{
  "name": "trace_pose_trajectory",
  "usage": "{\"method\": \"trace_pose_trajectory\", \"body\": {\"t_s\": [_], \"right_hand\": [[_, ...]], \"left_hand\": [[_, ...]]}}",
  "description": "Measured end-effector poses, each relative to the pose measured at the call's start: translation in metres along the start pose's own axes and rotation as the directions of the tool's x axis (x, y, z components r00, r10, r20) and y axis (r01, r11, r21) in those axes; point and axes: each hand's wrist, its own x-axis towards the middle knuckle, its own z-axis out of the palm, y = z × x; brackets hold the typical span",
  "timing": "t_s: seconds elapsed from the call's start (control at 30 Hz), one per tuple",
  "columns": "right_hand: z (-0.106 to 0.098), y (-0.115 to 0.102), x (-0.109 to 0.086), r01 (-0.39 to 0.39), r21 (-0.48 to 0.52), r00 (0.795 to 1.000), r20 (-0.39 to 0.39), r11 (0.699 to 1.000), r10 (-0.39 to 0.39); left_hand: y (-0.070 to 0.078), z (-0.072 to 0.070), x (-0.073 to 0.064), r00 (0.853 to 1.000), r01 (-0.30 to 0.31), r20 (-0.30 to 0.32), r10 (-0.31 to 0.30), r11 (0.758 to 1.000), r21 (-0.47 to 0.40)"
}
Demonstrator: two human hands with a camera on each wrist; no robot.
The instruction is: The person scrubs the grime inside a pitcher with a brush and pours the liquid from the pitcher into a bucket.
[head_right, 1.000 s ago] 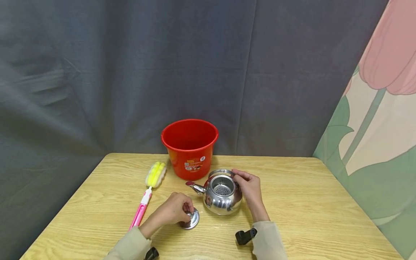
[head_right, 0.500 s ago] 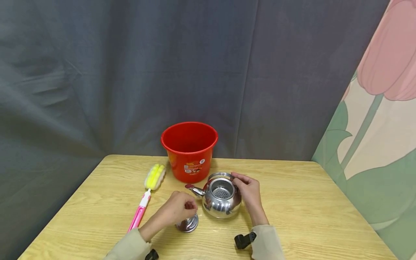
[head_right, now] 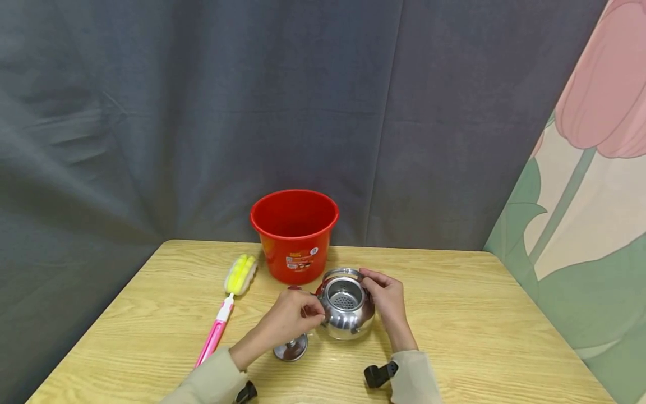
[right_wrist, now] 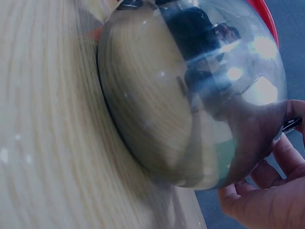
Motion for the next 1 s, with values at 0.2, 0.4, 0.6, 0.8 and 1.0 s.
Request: {"method": "trace_pose_trajectory", "body": {"t_s": [0.2,0.4,0.6,0.8,1.0], "right_hand": [[0.000,0.000,0.000,0.002,-0.005,1.000,-0.010,1.000,-0.002],[0.000,0.001,0.001,0.008,-0.014,1.000,-0.015,1.000,-0.008],[0.000,0.001,0.001,0.004,-0.009,1.000,-0.009,1.000,-0.004],[0.000,-0.001,0.000,0.009,-0.027,1.000,0.000,1.000,-0.009],[-0.001,0.000,0.000,0.015,-0.025,1.000,0.006,1.000,-0.015]], "left_hand": [[0.006,0.004,0.005,1.000,-0.008,0.015,0.007,1.000,0.026],[0.009,0.006,0.009,1.000,-0.021,0.013,0.021,0.999,0.039],[0.011,0.008,0.013,0.999,-0.046,0.010,0.045,0.997,0.066],[0.015,0.008,0.017,0.999,-0.044,0.031,0.041,0.994,0.103],[0.020,0.011,0.023,0.997,-0.057,0.051,0.052,0.992,0.108]]}}
